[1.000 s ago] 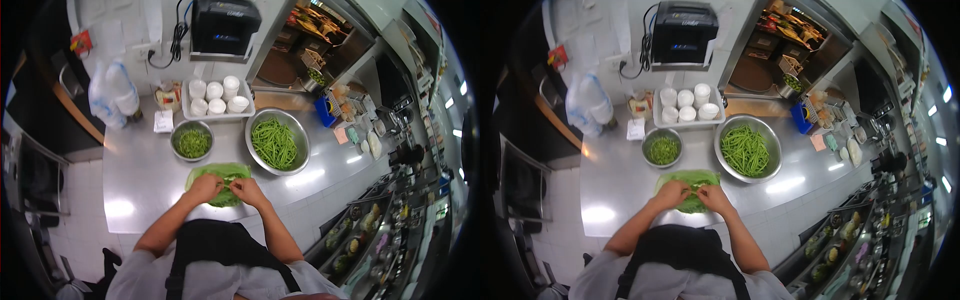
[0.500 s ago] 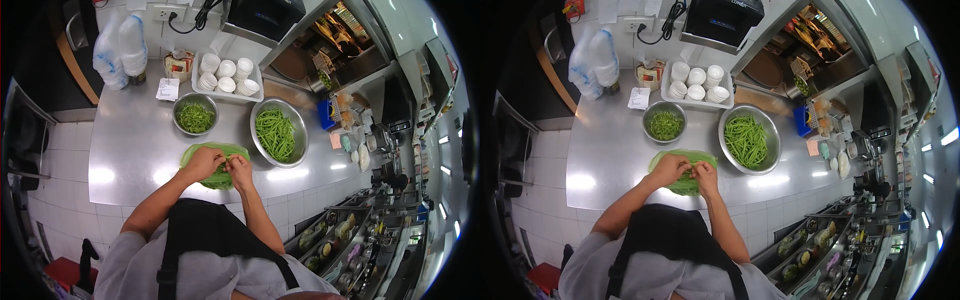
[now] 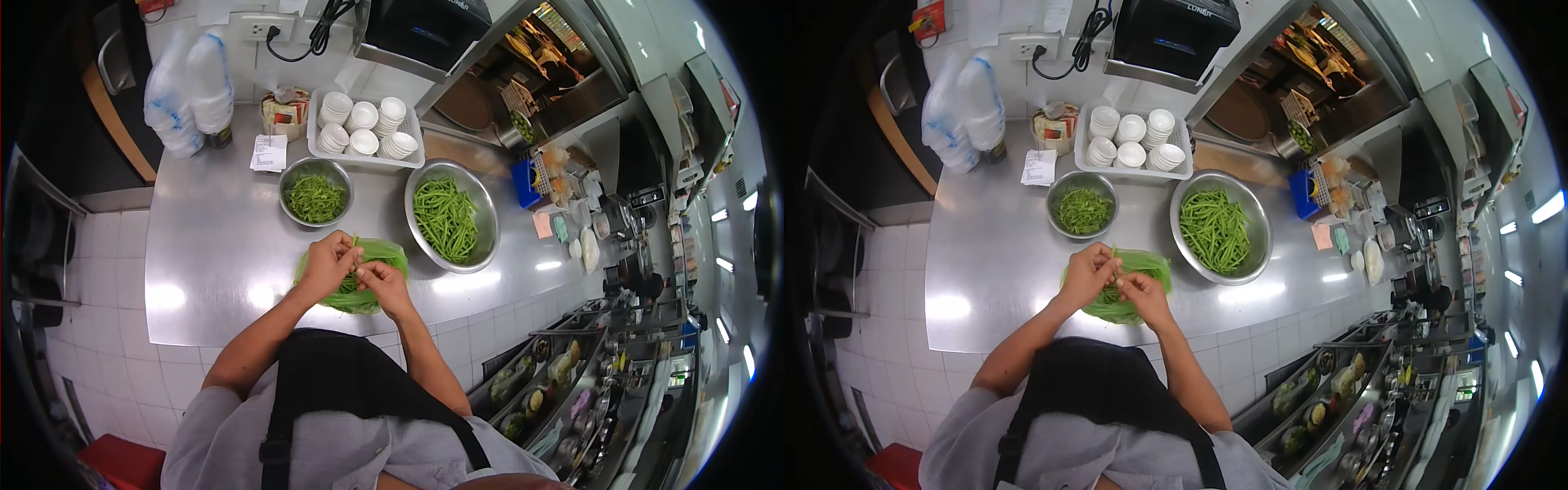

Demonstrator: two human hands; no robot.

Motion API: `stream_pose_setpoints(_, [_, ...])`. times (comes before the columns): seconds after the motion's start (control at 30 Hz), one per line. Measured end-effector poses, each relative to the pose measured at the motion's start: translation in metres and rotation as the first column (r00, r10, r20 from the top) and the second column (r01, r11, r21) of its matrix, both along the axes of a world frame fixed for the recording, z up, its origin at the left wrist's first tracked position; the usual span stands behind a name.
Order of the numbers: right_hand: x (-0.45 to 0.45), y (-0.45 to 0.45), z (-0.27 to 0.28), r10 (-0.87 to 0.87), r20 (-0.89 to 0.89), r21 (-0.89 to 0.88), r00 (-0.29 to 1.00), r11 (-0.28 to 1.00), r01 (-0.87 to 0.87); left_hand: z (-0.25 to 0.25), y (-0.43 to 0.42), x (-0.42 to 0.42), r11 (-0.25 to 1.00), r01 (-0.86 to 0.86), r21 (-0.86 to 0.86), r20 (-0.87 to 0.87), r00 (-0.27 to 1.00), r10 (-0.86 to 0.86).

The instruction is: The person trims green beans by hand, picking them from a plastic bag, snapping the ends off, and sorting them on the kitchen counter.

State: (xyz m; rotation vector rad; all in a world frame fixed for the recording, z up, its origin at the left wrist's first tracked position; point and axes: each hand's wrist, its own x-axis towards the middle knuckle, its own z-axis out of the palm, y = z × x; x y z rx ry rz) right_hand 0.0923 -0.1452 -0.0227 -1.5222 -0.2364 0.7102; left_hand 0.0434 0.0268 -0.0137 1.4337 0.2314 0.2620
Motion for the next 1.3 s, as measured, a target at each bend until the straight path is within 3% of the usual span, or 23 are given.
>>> stream_pose_setpoints(0.17, [-0.006,-0.003,0.000,0.027,0.045,-0.096,0.999,0.995,-0.023,0.005,0.001,0.000,0.998,-0.029,-0.059,-0.017,0.999,0.028])
stream_pose_setpoints(0.3, [-0.008,-0.003,-0.005,-0.043,0.047,-0.046,0.998,0.998,0.045,0.007,0.002,-0.002,0.982,0.022,-0.186,-0.063,0.997,-0.034])
stream_pose_setpoints(0.37, [-0.006,-0.005,-0.006,-0.090,0.068,-0.070,0.994,0.993,0.095,0.002,0.002,-0.001,0.983,0.020,-0.181,-0.074,0.997,-0.034])
stream_pose_setpoints(0.47, [-0.004,-0.006,-0.009,-0.159,0.054,0.065,0.986,0.986,0.156,0.002,0.004,-0.002,0.984,0.032,-0.176,-0.076,0.996,-0.046])
stream_pose_setpoints(0.67, [-0.004,-0.005,-0.006,-0.111,0.073,0.022,0.991,0.994,0.109,0.003,0.005,-0.003,0.982,0.046,-0.181,-0.081,0.995,-0.062])
stream_pose_setpoints(0.77, [-0.003,-0.004,-0.006,-0.185,-0.155,0.236,0.970,0.947,0.218,0.003,-0.002,-0.006,0.980,0.029,-0.198,-0.088,0.995,-0.047])
stream_pose_setpoints(0.97, [0.001,-0.007,-0.034,-0.285,-0.368,0.253,0.885,0.885,0.390,-0.004,-0.008,-0.005,0.980,0.045,-0.194,-0.017,0.999,-0.049])
stream_pose_setpoints(1.07, [0.007,-0.023,-0.046,-0.139,-0.389,0.334,0.911,0.900,0.280,0.001,-0.001,-0.007,0.977,0.008,-0.213,0.003,1.000,-0.007])
stream_pose_setpoints(1.17, [-0.003,-0.013,-0.021,-0.153,-0.333,0.180,0.930,0.958,0.222,-0.003,0.003,-0.006,0.977,-0.003,-0.213,-0.007,1.000,0.001])
stream_pose_setpoints(1.3, [-0.003,-0.016,-0.021,-0.026,-0.322,0.235,0.946,0.966,0.107,-0.008,0.006,-0.008,0.983,-0.026,-0.179,-0.006,1.000,0.026])
